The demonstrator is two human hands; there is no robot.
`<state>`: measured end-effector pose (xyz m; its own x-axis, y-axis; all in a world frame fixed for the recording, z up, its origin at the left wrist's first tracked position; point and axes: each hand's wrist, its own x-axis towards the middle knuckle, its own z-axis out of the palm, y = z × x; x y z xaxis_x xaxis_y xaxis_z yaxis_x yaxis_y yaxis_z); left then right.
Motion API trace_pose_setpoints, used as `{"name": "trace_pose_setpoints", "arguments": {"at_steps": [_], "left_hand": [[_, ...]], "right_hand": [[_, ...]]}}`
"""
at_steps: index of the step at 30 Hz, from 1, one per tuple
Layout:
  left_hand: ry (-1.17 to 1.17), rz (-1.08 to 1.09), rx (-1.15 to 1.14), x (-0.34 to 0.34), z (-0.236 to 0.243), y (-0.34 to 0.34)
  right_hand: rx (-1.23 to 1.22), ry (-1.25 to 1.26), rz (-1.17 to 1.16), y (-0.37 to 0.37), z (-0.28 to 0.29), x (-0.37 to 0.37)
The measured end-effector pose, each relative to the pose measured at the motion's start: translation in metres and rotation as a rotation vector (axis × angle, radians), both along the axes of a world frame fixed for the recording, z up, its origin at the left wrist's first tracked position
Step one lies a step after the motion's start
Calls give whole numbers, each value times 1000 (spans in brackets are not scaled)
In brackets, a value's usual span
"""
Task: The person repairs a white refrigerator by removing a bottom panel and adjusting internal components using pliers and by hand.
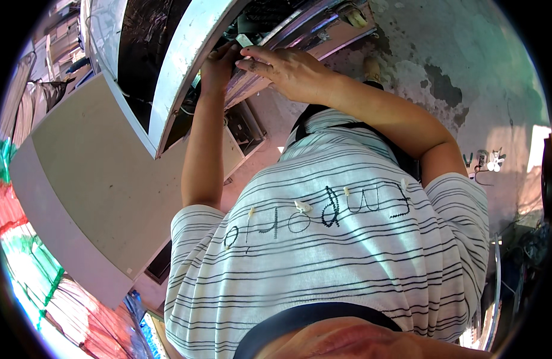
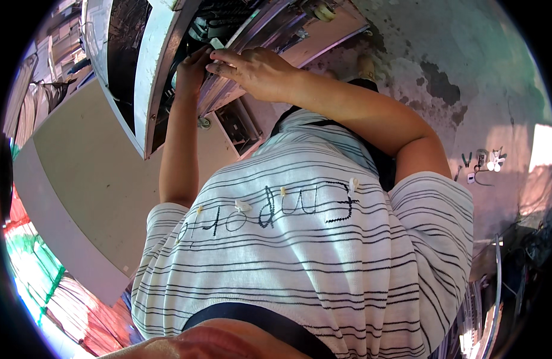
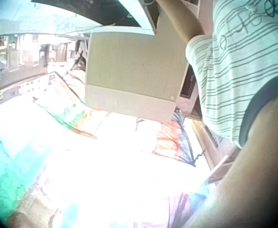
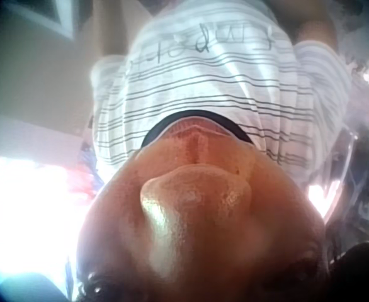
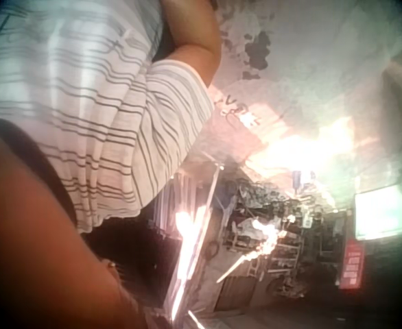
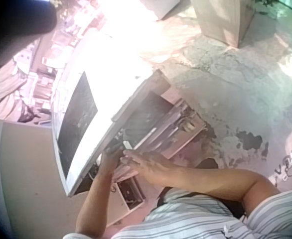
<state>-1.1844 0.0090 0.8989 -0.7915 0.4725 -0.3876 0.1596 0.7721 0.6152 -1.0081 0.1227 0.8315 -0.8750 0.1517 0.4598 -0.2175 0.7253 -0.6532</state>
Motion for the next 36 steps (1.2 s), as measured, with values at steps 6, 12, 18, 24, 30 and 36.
{"name": "trace_pose_setpoints", "arguments": {"at_steps": [6, 12, 18, 24, 30, 36], "left_hand": [[75, 50, -48, 0, -6, -2], [-15, 87, 50, -1, -10, -1], [-13, 163, 90, 0, -12, 0], [-104, 167, 182, 2, -12, 1], [-69, 155, 217, 1, -17, 1], [59, 117, 155, -3, -24, -1]], "right_hand": [[13, -48, 18, 1, 2, 1], [-1, -58, 20, 2, 4, 2], [4, -38, 16, 2, 2, 0], [-8, -2, -8, 1, 1, 0], [-28, -34, 16, 2, 3, 1], [-63, -27, 9, -1, 2, -2]]}}
